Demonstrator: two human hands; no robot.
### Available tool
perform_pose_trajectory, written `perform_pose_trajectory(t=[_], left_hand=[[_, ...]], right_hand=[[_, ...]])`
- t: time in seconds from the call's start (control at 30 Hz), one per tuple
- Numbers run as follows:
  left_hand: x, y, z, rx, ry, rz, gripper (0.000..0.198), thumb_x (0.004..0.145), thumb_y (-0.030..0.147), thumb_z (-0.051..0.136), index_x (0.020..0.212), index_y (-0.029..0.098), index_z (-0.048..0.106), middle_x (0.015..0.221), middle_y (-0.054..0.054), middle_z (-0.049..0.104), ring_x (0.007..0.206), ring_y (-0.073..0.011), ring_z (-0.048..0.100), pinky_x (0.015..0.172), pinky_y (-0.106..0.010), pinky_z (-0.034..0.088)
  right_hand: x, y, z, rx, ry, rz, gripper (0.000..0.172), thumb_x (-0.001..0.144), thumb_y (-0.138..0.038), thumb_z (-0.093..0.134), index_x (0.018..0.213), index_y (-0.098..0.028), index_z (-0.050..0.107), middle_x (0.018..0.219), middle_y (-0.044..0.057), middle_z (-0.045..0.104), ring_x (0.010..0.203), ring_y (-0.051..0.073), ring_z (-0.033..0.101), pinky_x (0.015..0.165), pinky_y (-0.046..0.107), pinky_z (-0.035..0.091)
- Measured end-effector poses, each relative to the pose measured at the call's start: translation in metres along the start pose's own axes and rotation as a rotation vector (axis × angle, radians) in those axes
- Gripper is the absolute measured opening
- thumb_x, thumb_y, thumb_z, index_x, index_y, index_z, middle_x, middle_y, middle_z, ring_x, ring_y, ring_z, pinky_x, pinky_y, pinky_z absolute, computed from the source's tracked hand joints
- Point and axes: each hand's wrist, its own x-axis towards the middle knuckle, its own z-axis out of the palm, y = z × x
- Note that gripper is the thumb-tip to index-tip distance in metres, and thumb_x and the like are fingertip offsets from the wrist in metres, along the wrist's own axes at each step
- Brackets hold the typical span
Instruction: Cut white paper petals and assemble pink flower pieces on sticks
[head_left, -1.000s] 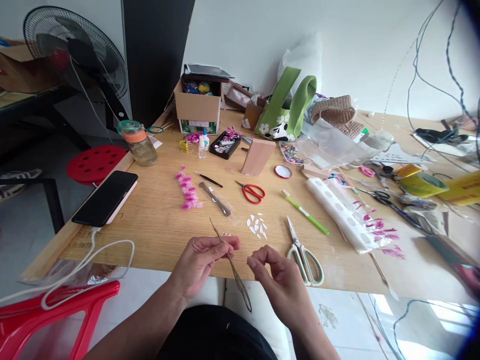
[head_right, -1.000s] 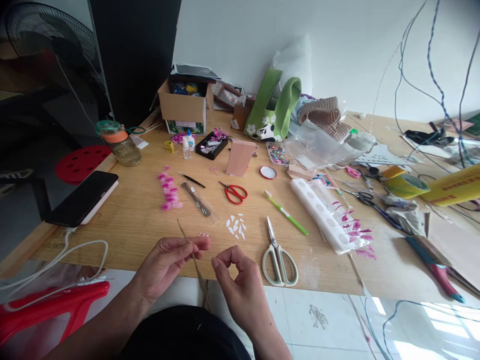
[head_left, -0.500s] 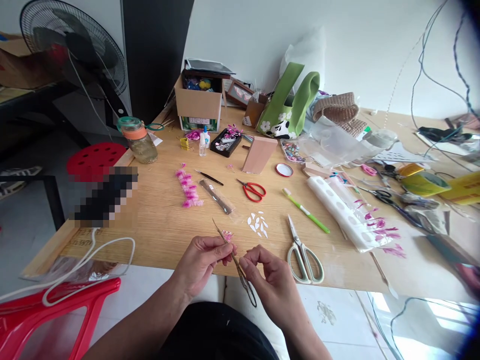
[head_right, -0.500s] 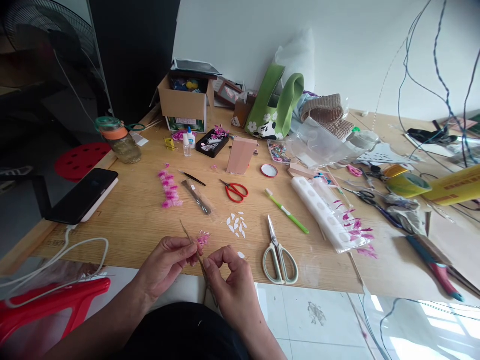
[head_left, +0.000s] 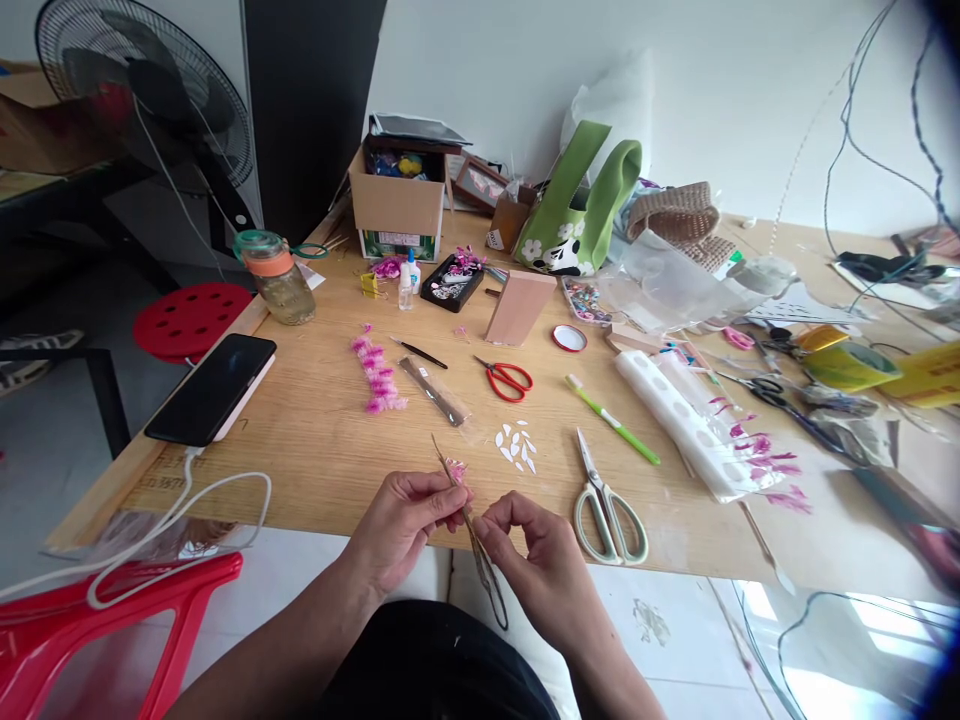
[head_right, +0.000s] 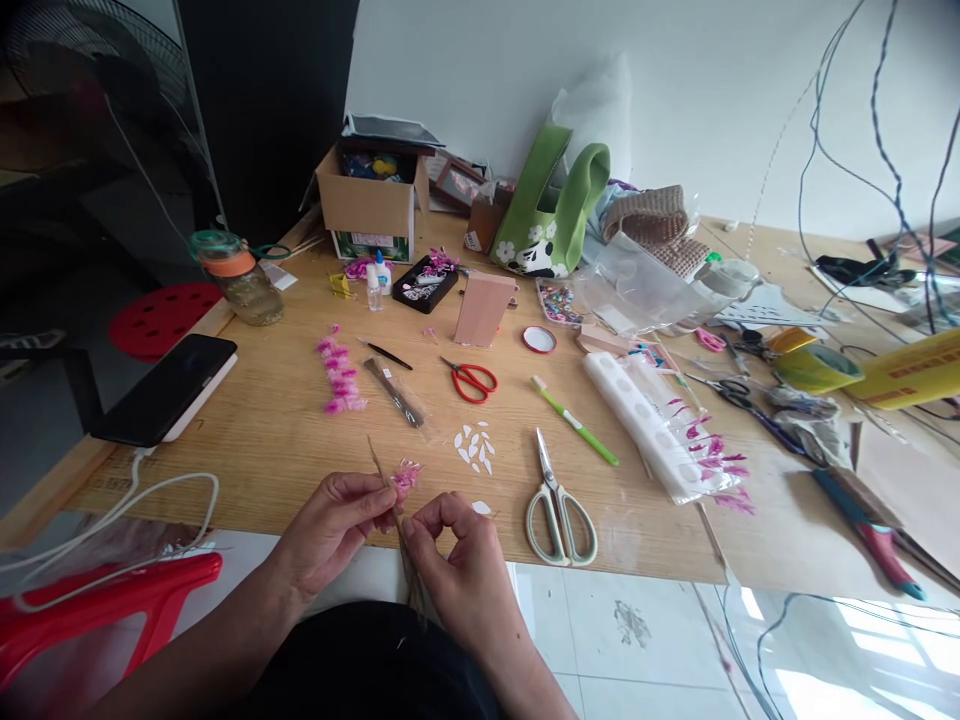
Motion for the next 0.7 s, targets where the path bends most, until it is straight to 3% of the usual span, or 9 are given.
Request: perform_pose_trajectory(t=[0.3,0.7], left_hand=[[-0.0015,0.001,0.0028,0.034,0.022,0.005,0.019,0.064,0.031,0.083,0.062,0.014,0.075,0.061,-0.003,0.063,0.063,-0.0116,0.052,0.065,-0.026,0.041],[-0.0018,-0.0008,0.0074,0.098,0.071,0.129,0.018,0.073,0.031,0.075,0.065,0.015,0.076,0.066,-0.006,0.069,0.059,-0.0108,0.048,0.057,-0.024,0.037]], right_hand=[[0.0006,0.0005,0.0017,-0.011,-0.003,0.022,0.03,0.086,-0.042,0.058,0.067,-0.018,0.056,0.065,0.0,0.058,0.065,0.014,0.052,0.061,0.026,0.039],[0.0024,0.0006,0.0001,-0.009,-0.028,0.02,0.033,0.089,-0.045,0.054,0.071,-0.018,0.061,0.069,0.0,0.061,0.07,0.015,0.055,0.067,0.026,0.04]])
